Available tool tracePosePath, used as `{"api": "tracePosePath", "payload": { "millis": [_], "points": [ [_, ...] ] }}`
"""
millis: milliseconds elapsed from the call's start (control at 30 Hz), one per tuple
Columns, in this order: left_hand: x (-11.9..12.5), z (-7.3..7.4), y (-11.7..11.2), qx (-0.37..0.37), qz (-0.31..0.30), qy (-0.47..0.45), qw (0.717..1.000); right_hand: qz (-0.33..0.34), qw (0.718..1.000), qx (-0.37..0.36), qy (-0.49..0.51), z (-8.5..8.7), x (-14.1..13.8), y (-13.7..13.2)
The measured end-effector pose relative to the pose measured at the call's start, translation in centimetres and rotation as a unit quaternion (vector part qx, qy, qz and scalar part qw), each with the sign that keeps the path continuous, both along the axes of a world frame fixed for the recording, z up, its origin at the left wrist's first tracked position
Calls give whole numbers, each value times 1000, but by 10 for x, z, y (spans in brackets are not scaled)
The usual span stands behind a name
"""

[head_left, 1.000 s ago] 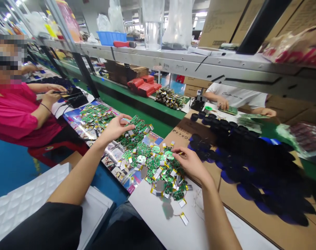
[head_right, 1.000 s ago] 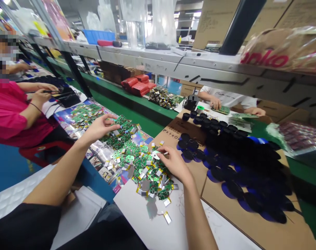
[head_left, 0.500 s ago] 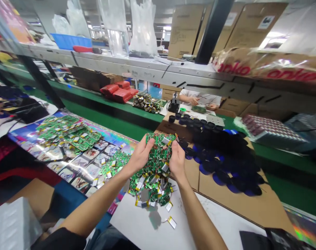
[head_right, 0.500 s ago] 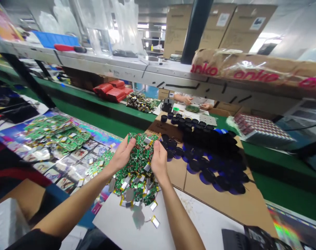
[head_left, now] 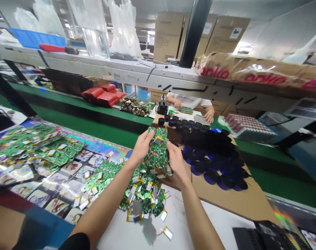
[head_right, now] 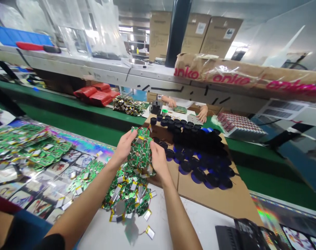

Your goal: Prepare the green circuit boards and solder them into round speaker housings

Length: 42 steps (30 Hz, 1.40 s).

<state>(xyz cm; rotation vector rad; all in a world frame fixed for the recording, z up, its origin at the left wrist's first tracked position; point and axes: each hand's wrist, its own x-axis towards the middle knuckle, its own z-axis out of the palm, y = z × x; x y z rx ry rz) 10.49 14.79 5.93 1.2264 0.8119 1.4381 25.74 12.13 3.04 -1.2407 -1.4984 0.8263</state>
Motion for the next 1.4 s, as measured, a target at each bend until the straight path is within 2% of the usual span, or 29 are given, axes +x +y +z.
{"api": "tracePosePath", "payload": {
  "millis": [67,167,267,367,467,600,767,900,967,1100,1200,1300,1400],
  "points": [
    [-8,3,10,40,34,47,998,16,996,4,-85,-3,7,1],
    [-15,5,17,84,72,98,989,16,991,-7,-136,-10,11,2],
    [-16,4,17,100,81,130,983,0,986,-10,-167,-15,14,4],
    [-13,0,14,97,72,150,981,-31,983,0,-180,-12,19,8],
    [-7,-5,12,75,60,150,984,-61,992,23,-109,-5,23,6],
    [11,-14,6,43,59,129,989,-33,997,15,62,-1,10,-4],
    [28,-21,-3,50,76,140,986,-109,987,88,82,-12,-14,-10],
    [29,-20,-3,37,79,128,988,-90,983,78,140,-12,-16,-8],
    [30,-19,-3,14,45,86,995,-69,977,47,194,-8,-16,-8],
    [32,-17,-2,-67,-67,14,995,-16,956,-43,291,3,-18,-12],
    [27,-14,2,-40,-39,34,998,-9,962,-30,272,11,-11,-15],
    [14,-14,9,5,-7,104,995,15,981,4,195,15,4,-14],
    [-4,-20,13,7,-38,177,983,23,987,20,157,14,18,-10]
  ]
}}
